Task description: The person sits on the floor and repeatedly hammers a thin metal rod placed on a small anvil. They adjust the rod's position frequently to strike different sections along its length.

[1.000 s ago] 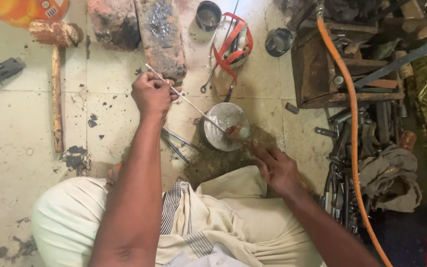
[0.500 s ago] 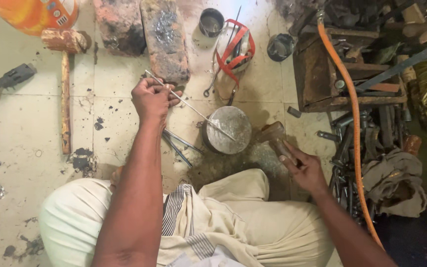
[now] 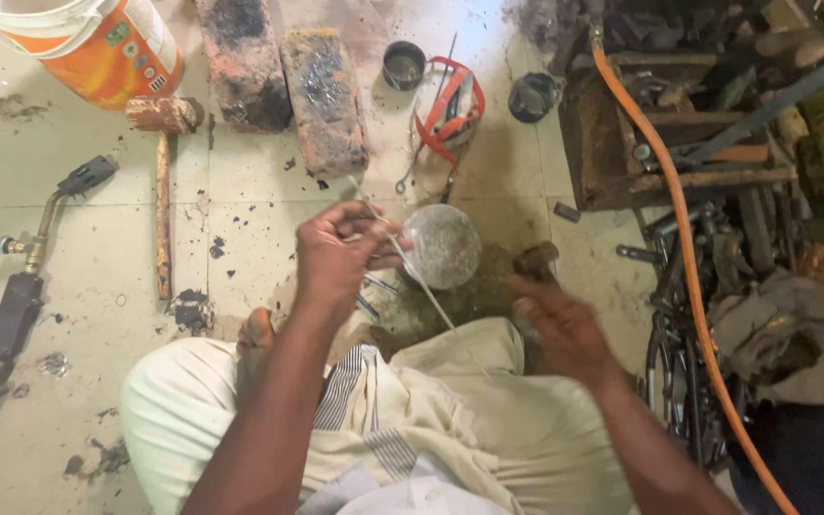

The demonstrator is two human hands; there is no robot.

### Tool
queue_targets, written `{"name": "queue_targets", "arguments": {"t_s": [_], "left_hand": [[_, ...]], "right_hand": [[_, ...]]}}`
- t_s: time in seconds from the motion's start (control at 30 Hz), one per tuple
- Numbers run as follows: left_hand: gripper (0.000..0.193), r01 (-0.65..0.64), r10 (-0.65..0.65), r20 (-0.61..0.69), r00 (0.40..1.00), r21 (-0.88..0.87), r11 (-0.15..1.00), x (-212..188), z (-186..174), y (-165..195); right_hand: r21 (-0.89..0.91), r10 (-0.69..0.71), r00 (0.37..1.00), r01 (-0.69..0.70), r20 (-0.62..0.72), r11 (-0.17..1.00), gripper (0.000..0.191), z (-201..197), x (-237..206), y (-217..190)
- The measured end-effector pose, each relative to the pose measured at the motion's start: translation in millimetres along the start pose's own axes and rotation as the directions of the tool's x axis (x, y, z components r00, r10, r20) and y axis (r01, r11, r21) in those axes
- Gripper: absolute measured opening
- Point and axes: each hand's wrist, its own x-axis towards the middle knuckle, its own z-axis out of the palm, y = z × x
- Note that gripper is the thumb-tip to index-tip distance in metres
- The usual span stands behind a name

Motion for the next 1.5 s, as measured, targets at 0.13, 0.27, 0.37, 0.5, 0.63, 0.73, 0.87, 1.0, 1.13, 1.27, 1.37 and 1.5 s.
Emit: {"name": "queue_targets", "arguments": {"t_s": [0.13,0.27,0.37,0.5,0.63,0.73,0.87,1.0,1.13,1.27,1.37,1.5], "left_hand": [[0.015,0.061,-0.052,0.123,0.991,-0.067,0.996,-54,21,-11],[0.021,0.190,-0.182,0.174,0.968,-0.029,0.981,-107,25,-28],[0.024,0.214,-0.207,0.230,0.951,-0.002,0.977,-136,28,-39],[0.022,0.162,-0.165,0.242,0.956,0.034,0.986,-162,31,-49],[0.020,0.167,-0.170,0.247,0.954,0.031,0.985,-169,30,-59],[0.020,0.199,-0.182,0.273,0.945,-0.033,0.979,-169,28,-70],[0.017,0.246,-0.206,0.284,0.937,-0.112,0.963,-170,25,-85],[0.016,0.224,-0.185,0.289,0.939,-0.105,0.969,-171,22,-92],[0.016,0.210,-0.175,0.285,0.942,-0.097,0.973,-173,23,-95],[0.017,0.232,-0.194,0.287,0.938,-0.104,0.967,-174,22,-94],[0.018,0.223,-0.184,0.304,0.935,-0.097,0.970,-174,21,-90],[0.016,0.276,-0.272,0.234,0.933,0.019,0.961,-174,24,-83]], "right_hand": [[0.426,0.122,0.985,-0.164,0.123,0.890,0.038,64,-58,-43],[0.520,0.296,0.955,-0.262,0.017,0.813,0.033,92,-105,-65],[0.492,0.292,0.955,-0.230,-0.052,0.840,0.033,99,-132,-70],[0.477,0.261,0.958,-0.175,-0.120,0.862,0.031,105,-159,-67],[0.424,0.258,0.951,-0.165,-0.172,0.891,0.025,115,-176,-61],[0.408,0.268,0.945,-0.174,-0.186,0.896,0.024,121,-184,-58],[0.407,0.216,0.958,-0.125,-0.187,0.905,0.025,122,-189,-54],[0.323,0.166,0.966,-0.097,-0.196,0.942,0.025,121,-192,-51],[0.388,0.157,0.969,-0.071,-0.193,0.919,0.026,121,-194,-50],[0.321,0.084,0.974,-0.012,-0.210,0.947,0.029,120,-193,-53],[-0.001,-0.031,0.972,0.032,-0.235,0.999,0.031,116,-189,-59],[-0.396,-0.331,0.899,0.203,-0.287,0.895,0.030,113,-181,-63]]}}
